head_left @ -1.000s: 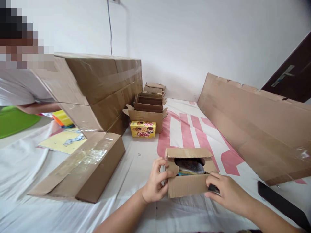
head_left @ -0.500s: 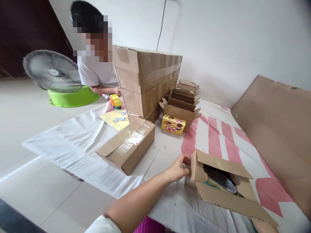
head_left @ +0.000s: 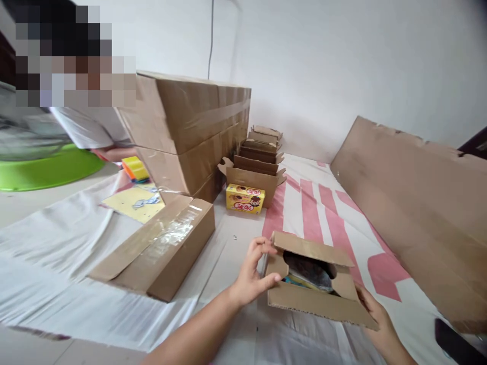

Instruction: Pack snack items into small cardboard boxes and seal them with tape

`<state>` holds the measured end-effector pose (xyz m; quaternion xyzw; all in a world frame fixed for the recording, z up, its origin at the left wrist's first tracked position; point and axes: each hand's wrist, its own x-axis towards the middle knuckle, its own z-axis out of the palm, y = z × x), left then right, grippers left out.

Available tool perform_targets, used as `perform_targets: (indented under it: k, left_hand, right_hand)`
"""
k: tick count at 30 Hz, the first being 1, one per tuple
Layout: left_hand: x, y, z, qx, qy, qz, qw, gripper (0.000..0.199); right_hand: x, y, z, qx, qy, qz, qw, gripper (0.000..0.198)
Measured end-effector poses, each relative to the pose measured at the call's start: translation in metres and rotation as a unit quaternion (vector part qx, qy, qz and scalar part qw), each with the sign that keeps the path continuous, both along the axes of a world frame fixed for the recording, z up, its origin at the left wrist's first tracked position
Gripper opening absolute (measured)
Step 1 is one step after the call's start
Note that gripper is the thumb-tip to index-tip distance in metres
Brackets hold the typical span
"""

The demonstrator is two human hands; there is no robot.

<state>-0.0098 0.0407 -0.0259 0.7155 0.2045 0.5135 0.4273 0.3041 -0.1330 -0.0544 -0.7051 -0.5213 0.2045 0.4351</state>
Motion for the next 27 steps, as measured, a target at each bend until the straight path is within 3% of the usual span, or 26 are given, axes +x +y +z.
perform_targets:
  k: [3,5,7,10,12,15,18,23,27]
  left_hand:
    - [-0.007,-0.004,0.011,0.143,0.077,-0.02,0.986,0.019]
    - [-0.009,-0.003,0.016,0.194,0.147,-0.031,0.969,0.024]
    - [-0.011,0.0,0.016,0.206,0.2,-0.025,0.958,0.04]
    - [-0.016,0.01,0.015,0.159,0.224,-0.025,0.961,0.064]
    - [-0.024,0.021,0.015,0.103,0.227,-0.056,0.967,0.075]
    - [-0.038,0.039,0.019,0.026,0.232,-0.102,0.967,0.076]
    - [-0.05,0.056,0.02,-0.052,0.222,-0.109,0.968,0.082]
    - [-0.058,0.066,0.007,-0.149,0.184,-0.107,0.966,0.092]
    - [-0.051,0.06,0.0,-0.169,0.161,-0.111,0.966,0.089]
  right_hand:
    - [-0.011,0.006,0.022,-0.01,0.032,-0.041,0.999,0.042]
    - [-0.019,0.01,0.03,0.011,0.038,-0.041,0.998,0.048]
    - [-0.03,0.012,0.036,0.022,0.031,-0.006,0.999,0.068]
    - [-0.05,0.014,0.048,0.035,0.006,0.036,0.999,0.101]
    - [-0.063,0.012,0.059,0.063,-0.004,0.07,0.996,0.1]
    - [-0.081,0.005,0.073,0.126,-0.056,0.126,0.982,0.097]
    - [-0.102,-0.006,0.068,0.18,-0.137,0.148,0.963,0.102]
    - [-0.131,-0.023,0.037,0.245,-0.169,0.137,0.945,0.07]
    - [-0.124,-0.026,0.029,0.245,-0.13,0.126,0.953,0.043]
